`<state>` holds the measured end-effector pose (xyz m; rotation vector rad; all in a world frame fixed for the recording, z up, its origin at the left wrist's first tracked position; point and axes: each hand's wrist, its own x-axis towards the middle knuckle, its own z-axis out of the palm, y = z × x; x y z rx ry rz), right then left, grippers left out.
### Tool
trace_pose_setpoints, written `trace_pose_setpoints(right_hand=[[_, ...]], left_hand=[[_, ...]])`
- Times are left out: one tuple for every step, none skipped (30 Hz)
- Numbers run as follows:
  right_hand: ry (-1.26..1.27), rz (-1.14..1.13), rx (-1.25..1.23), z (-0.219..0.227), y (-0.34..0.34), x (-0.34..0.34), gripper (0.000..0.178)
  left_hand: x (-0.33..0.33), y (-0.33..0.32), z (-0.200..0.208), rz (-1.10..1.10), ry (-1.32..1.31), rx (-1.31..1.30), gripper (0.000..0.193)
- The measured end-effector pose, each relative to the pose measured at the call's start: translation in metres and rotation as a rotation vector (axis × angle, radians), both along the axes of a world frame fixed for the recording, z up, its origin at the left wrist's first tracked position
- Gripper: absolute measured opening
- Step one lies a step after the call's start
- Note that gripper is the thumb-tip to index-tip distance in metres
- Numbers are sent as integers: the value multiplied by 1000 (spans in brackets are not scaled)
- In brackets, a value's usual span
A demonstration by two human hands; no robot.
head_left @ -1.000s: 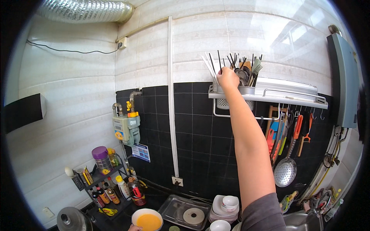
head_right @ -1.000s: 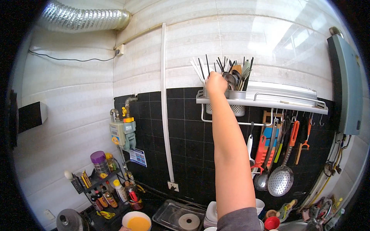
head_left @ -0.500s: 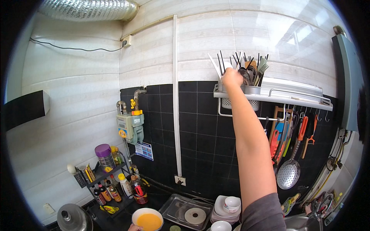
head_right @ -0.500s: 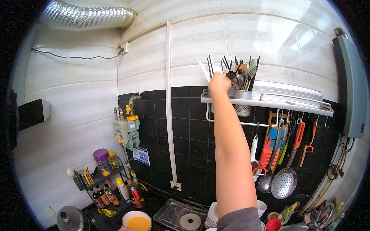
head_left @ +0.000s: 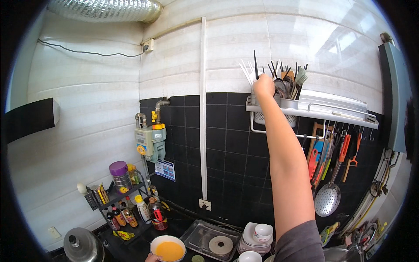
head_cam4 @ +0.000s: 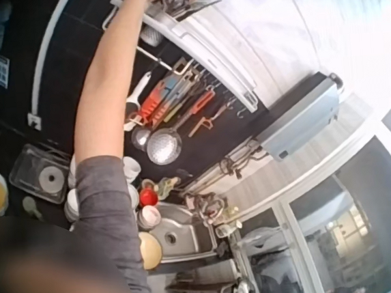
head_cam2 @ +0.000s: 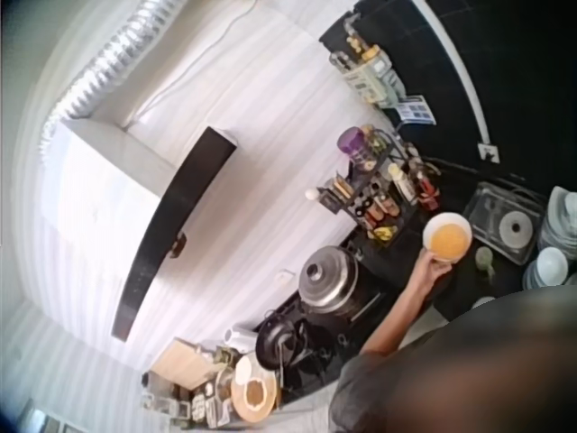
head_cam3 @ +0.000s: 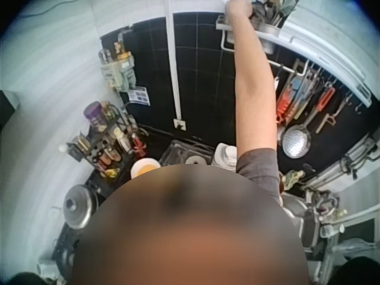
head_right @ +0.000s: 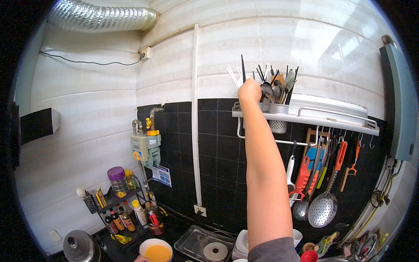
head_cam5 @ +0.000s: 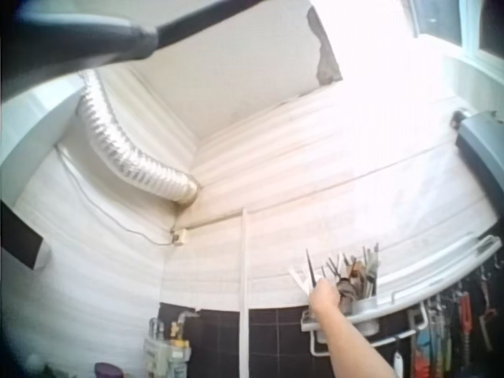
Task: The person rolls out dough into thin circular sheets using a rolling pin on a wooden board. They then scoop a cooked filling mixture from a metal bowl and spread it onto the center of the dough sheets. Finally, they use chopsticks to apply a beaten egg wash to the edges of the filled dough.
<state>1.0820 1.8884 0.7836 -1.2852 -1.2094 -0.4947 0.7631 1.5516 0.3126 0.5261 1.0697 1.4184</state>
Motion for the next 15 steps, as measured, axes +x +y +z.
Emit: trace_pose_setpoints(right_hand=[[7, 4, 91, 3, -1, -2, 13], [11, 26, 154, 6, -7, -5, 14], [15, 49, 218, 11, -16, -7, 14], [18, 71, 281, 16, -21, -9, 15], [69, 124, 361, 21, -21, -9, 17], [93, 122, 367, 20, -31, -17, 17], [114, 111, 356, 23, -49, -22, 18], [134, 100, 344, 24, -64, -26, 19], [124, 78, 406, 26, -71, -26, 19], [113, 55, 468, 28, -77, -26, 20], [101, 32, 530, 29, -84, -25, 21], [136, 216, 578, 27, -93, -25, 21], [172, 399, 624, 26, -102, -25, 21], [208, 582, 667, 23, -109, -25, 21], [270, 903, 735, 20, -118, -29, 19]], left_hand=[[0, 0, 2, 3, 0, -1, 41], [1, -1, 4, 6, 0, -3, 41], [1, -2, 5, 9, 1, -4, 41], [0, -3, 6, 2, -1, -2, 41], [-2, -3, 6, -7, -3, -1, 41], [-4, -7, 6, 0, -1, -6, 41], [-5, -9, 5, 5, -3, 9, 41], [-8, -11, 3, 10, -6, 23, 41], [-9, -12, 1, 4, -10, 35, 41], [-9, -14, 0, 10, -11, 31, 41], [-10, -17, 0, 14, -12, 28, 41], [-10, -21, -1, 21, -12, 22, 42], [-11, -24, -1, 16, -21, 25, 42], [-12, -26, -2, 9, -31, 29, 42], [-13, -29, -3, 3, -42, 32, 43]])
